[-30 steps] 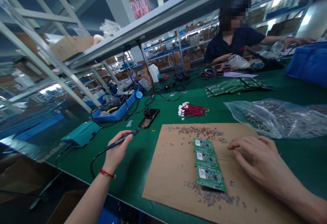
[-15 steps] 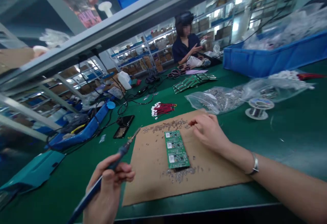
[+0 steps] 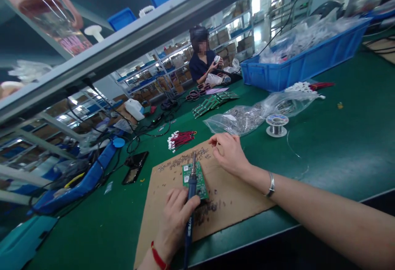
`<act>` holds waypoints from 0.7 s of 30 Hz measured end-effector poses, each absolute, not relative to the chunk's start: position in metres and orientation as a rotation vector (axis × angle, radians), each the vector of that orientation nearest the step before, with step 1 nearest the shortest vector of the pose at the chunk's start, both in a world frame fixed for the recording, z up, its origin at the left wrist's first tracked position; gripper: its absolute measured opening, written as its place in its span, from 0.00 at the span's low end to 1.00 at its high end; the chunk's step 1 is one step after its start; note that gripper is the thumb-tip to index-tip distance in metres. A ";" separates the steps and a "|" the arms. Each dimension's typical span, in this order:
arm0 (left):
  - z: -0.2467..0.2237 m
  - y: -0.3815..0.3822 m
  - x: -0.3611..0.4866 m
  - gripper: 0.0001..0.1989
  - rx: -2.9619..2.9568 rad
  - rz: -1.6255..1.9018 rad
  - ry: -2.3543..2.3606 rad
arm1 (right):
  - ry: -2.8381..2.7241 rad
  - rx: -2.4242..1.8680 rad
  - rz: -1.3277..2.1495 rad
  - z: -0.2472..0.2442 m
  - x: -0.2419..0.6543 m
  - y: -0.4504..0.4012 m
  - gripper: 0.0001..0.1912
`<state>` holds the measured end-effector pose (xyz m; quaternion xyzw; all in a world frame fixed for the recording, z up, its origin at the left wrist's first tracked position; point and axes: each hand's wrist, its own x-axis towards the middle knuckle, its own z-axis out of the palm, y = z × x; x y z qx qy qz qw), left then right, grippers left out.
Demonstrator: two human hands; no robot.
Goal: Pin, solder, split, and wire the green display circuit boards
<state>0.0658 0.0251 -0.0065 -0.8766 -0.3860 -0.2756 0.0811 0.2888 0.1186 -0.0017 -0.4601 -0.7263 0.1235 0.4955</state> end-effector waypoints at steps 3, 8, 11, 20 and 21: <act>-0.003 0.028 0.065 0.09 -2.439 -1.109 -1.183 | -1.764 -1.085 0.351 0.003 0.287 0.113 0.09; 0.014 0.032 0.066 0.16 -1.913 -1.792 -1.440 | -1.790 -0.968 0.480 0.006 0.282 0.104 0.09; 0.022 0.033 0.066 0.18 -1.745 -2.129 -1.606 | -1.826 -0.836 0.616 0.003 0.276 0.099 0.14; 0.015 0.030 0.071 0.19 -1.703 -2.314 -2.046 | -1.740 -0.751 1.028 -0.011 0.263 0.103 0.07; 0.016 0.029 0.070 0.22 -1.712 -2.260 -2.073 | -1.736 -0.750 1.051 -0.012 0.263 0.104 0.06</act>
